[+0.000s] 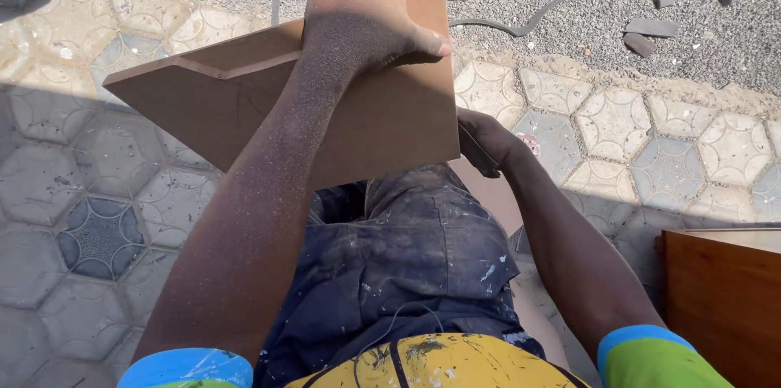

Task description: Manually sanding the edges and surfaces of a wooden board using sandpaper.

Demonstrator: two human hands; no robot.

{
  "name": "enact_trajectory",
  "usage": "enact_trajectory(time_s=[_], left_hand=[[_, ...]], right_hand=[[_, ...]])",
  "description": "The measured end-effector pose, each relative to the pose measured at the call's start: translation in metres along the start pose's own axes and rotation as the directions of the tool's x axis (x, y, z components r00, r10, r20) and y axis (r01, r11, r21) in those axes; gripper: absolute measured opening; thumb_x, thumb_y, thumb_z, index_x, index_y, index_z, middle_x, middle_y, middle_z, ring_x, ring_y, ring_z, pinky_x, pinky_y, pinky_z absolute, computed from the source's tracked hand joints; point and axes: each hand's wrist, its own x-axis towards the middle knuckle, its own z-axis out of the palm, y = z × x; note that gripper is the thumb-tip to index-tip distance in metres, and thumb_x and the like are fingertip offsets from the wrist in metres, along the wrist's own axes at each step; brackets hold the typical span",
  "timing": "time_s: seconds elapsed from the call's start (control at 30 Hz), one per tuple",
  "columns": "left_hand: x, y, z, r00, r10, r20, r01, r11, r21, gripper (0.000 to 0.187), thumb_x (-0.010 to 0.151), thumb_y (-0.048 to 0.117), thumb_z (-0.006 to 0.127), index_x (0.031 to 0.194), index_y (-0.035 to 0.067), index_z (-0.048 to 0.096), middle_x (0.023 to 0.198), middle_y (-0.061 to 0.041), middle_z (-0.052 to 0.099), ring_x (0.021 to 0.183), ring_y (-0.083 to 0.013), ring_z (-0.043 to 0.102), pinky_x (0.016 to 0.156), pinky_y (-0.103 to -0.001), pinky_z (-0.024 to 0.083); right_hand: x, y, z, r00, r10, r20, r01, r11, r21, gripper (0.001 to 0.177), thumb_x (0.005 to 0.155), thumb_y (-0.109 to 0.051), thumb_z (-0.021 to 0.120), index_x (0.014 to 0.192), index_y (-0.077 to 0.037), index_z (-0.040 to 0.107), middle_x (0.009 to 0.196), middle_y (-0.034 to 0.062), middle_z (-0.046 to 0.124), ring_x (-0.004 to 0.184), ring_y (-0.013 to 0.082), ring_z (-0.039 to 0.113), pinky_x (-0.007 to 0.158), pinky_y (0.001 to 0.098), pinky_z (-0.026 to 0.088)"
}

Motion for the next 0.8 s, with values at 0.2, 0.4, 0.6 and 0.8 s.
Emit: enact_trajectory(time_s=[0.2,0.4,0.6,0.8], left_hand=[[-0.002,-0.009,0.004,0.992,0.05,-0.116,-0.051,0.999,-0.007,0.089,0.058,0.096,0.089,0.089,0.013,0.077,0.069,-0.007,0.072,0.054,-0.0254,0.065,0.054,-0.041,0.05],[-0.02,-0.011,-0.011,0.986,0.031,-0.165,-0.031,1.0,0.002,0.077,0.069,0.088,0.087,0.087,0.014,0.076,0.069,-0.003,0.071,0.053,-0.0208,0.064,0.052,-0.035,0.05],[-0.011,-0.007,-0.006,0.986,0.08,-0.148,-0.078,0.997,0.017,0.085,0.082,0.098,0.074,0.088,0.013,0.077,0.065,-0.005,0.069,0.048,-0.0231,0.064,0.044,-0.037,0.047],[-0.024,-0.008,-0.015,0.961,0.093,-0.26,-0.084,0.995,0.048,0.074,0.108,0.077,0.048,0.068,0.017,0.062,0.057,0.001,0.055,0.046,-0.0175,0.048,0.046,-0.035,0.039]], right_hand=[[0.003,-0.146,0.05,0.874,-0.454,0.175,0.323,0.81,0.489,0.047,0.098,-0.043,0.06,0.113,0.001,0.069,0.112,0.0138,0.07,0.1,0.0198,0.064,0.093,0.0359,0.048],[-0.019,-0.13,0.078,0.872,-0.45,0.192,0.452,0.891,0.032,0.082,0.098,-0.062,0.022,0.154,-0.003,0.037,0.15,0.024,0.053,0.135,0.0296,0.056,0.114,0.0441,0.044],[-0.005,0.002,0.022,0.981,-0.168,-0.101,0.19,0.943,0.271,0.057,0.11,-0.047,0.035,0.124,-0.002,0.066,0.099,0.0083,0.073,0.073,0.0107,0.064,0.065,0.0237,0.049],[-0.02,0.015,0.023,0.978,-0.211,-0.006,0.186,0.849,0.494,0.076,0.087,-0.019,0.065,0.154,-0.002,0.034,0.085,0.0044,0.06,0.06,0.0084,0.057,0.054,0.0207,0.044]])
